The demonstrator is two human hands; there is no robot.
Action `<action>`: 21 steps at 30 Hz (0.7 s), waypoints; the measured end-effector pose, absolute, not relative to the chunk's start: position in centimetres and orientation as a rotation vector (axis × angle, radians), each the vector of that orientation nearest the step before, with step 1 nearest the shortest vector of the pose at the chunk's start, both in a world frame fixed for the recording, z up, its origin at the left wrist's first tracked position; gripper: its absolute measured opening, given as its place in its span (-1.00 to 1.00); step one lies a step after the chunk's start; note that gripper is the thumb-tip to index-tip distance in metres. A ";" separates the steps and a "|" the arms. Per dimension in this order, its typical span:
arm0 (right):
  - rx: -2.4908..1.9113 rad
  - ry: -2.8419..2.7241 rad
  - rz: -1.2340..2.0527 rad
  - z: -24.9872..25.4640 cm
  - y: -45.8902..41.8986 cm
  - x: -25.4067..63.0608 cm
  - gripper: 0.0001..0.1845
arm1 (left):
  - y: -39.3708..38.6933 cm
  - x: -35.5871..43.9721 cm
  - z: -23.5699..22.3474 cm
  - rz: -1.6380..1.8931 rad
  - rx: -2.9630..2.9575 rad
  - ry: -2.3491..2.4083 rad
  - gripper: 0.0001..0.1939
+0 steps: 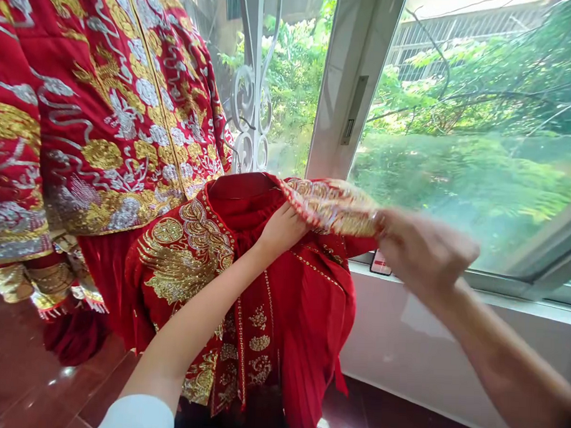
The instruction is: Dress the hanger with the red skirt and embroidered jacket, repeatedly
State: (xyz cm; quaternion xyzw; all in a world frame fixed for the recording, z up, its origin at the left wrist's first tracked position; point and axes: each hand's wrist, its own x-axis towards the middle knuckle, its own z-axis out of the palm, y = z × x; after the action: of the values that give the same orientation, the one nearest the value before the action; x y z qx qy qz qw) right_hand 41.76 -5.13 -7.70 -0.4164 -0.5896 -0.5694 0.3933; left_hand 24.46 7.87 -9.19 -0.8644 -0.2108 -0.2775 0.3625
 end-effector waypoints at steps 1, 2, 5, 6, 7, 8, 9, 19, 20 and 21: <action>-0.951 -1.600 -1.530 -10.2 -5.5 41.0 -0.78 | 8.0 24.6 -9.6 -0.699 -2.262 -0.570 -0.61; -0.976 -1.697 -1.509 -12.6 -5.8 40.4 -0.72 | 8.0 24.6 -10.0 -0.706 -2.289 -0.593 -0.62; -1.061 -1.832 -1.229 -17.5 -5.7 39.1 -0.47 | 6.8 23.8 -11.0 -0.801 -2.304 -0.632 -0.63; -1.043 -1.827 -1.123 -18.4 -5.4 39.1 -0.40 | 6.3 23.2 -11.1 -0.817 -2.295 -0.635 -0.63; -1.014 -1.799 -1.032 -19.1 -5.0 39.3 -0.35 | 5.9 22.6 -11.2 -0.816 -2.285 -0.635 -0.64; -0.990 -1.754 -0.958 -19.7 -4.5 39.9 -0.29 | 5.5 22.1 -11.1 -0.801 -2.274 -0.634 -0.64; -0.990 -1.704 -0.892 -20.3 -3.8 40.6 -0.22 | 5.2 21.6 -11.0 -0.777 -2.265 -0.631 -0.66; -1.472 -1.537 -0.328 -18.6 -3.4 50.3 -0.58 | 7.4 23.8 -13.9 -0.730 -2.367 -0.584 -0.59; -1.539 -1.362 -0.477 -17.7 -4.8 50.8 -0.57 | 8.0 23.6 -14.1 -0.727 -2.377 -0.589 -0.59; -1.585 -1.206 -0.608 -17.1 -6.1 50.9 -0.56 | 8.4 23.4 -14.1 -0.729 -2.396 -0.582 -0.59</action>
State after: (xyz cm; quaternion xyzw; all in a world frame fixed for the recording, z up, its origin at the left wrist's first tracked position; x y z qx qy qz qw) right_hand 50.88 -6.13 -17.14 -0.6567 -0.4998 -0.2519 0.5053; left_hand 23.44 8.43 -14.14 -0.8943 -0.2172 -0.2719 0.2813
